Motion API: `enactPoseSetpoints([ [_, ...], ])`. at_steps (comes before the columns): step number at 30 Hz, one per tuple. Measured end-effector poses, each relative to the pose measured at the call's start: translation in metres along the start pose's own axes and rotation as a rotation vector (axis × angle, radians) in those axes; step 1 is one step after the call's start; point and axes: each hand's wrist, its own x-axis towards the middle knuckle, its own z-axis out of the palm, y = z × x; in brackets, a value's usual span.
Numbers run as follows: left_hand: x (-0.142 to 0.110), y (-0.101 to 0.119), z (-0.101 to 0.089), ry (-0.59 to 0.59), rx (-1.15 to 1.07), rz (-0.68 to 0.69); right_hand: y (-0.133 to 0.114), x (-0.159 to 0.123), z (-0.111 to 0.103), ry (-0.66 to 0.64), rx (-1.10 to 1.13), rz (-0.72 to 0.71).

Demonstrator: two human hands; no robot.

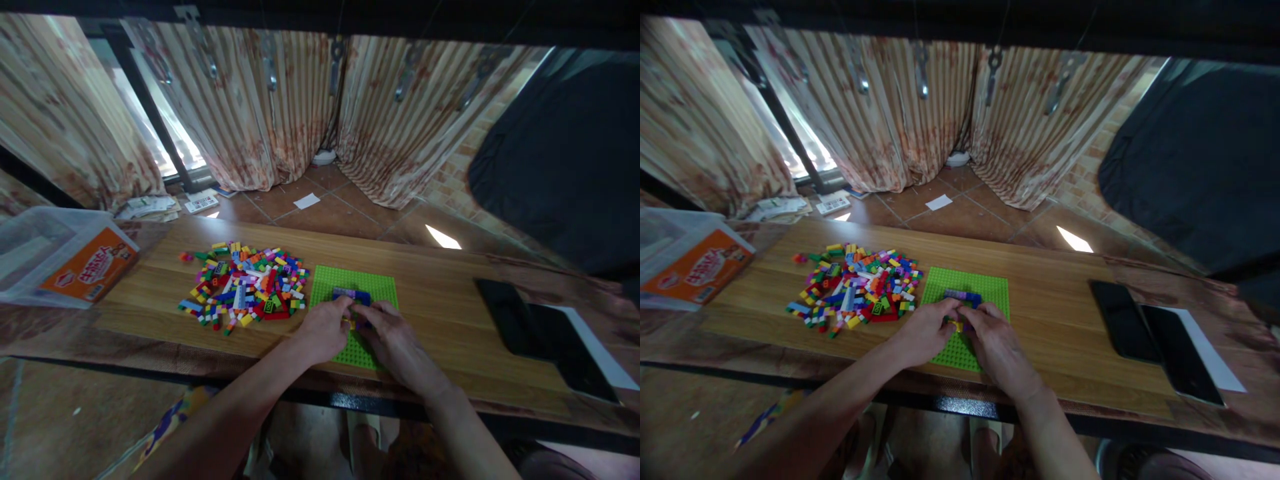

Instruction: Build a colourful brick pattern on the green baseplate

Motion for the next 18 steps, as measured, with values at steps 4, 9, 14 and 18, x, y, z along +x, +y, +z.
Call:
enactPoseSetpoints([
  [4,0.001,-0.003,0.003,0.019,-0.003,0.007,-0.001,0.0,0.001,0.003,-0.025,0.018],
  [9,0.001,-0.005,0.009,0.058,-0.027,-0.002,-0.001,0.001,0.0,0.027,-0.036,0.032],
  [14,0.007,-0.003,0.02,0.142,-0.025,-0.098,-0.001,0.005,0.0,0.029,-0.045,0.041],
  [18,0.012,0.0,0.022,0.164,-0.011,-0.154,-0.004,0.01,-0.002,0.023,-0.01,0.032],
])
